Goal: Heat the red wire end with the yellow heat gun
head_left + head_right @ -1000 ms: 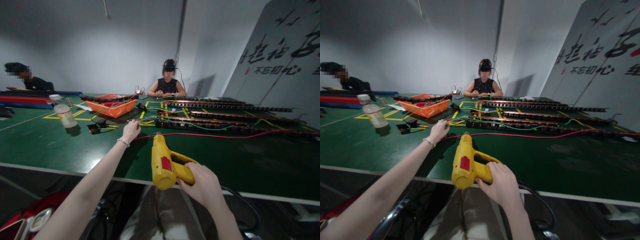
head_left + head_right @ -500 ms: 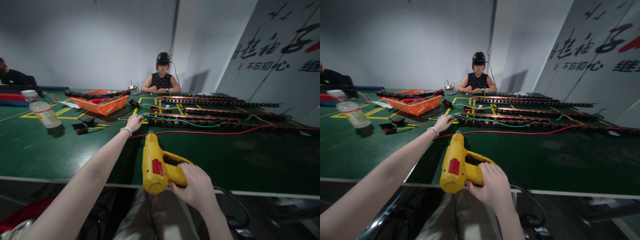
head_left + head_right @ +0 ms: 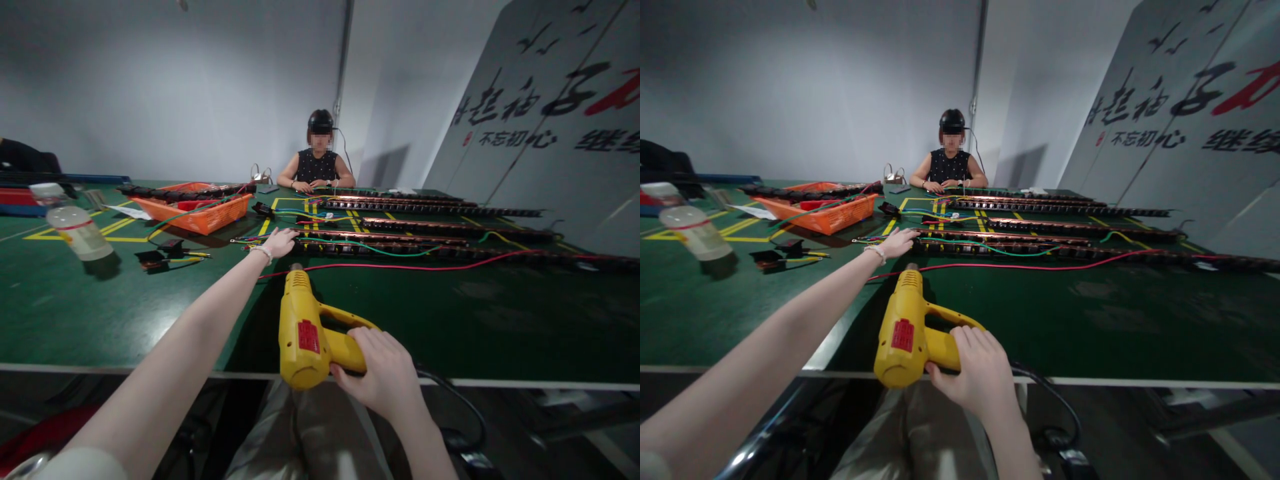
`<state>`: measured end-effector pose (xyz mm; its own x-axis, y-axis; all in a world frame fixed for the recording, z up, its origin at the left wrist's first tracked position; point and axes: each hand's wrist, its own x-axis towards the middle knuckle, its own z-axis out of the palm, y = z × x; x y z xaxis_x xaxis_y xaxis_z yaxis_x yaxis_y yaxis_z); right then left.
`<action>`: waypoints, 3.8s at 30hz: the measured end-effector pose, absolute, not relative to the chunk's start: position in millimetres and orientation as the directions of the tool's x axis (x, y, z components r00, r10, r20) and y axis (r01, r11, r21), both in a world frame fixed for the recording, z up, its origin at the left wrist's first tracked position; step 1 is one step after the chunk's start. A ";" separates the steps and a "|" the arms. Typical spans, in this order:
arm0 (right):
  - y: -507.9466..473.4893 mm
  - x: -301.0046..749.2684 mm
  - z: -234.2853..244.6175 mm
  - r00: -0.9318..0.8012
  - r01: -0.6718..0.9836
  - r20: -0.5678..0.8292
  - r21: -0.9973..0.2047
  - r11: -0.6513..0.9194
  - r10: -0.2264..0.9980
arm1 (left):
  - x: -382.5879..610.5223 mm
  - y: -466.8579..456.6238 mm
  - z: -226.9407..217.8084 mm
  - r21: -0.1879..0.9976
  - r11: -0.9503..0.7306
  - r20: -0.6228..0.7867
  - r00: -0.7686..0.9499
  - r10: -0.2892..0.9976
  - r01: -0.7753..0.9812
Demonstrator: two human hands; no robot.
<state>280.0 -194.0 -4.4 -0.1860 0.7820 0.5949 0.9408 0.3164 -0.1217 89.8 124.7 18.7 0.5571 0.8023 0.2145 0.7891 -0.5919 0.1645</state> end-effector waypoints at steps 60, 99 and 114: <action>-192.6 319.4 -4.6 -0.110 0.974 0.631 -0.085 0.209 0.768 | -43.1 2.9 -8.2 0.240 -0.581 0.331 0.497 0.802 0.778; -181.0 165.5 15.4 -0.368 0.830 0.485 -0.212 0.515 0.793 | -41.0 8.4 -9.4 0.449 -0.231 0.255 0.124 0.959 0.863; -177.6 195.7 12.5 -0.339 0.852 0.518 -0.185 0.490 0.785 | -49.1 12.6 -12.5 0.621 -0.257 0.219 0.151 0.964 0.740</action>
<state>195.7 -177.6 12.5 -0.3390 0.7852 0.5182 0.8517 0.4901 -0.1855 -49.1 12.6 -12.5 0.1510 0.9639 0.2194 0.7402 -0.2573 0.6212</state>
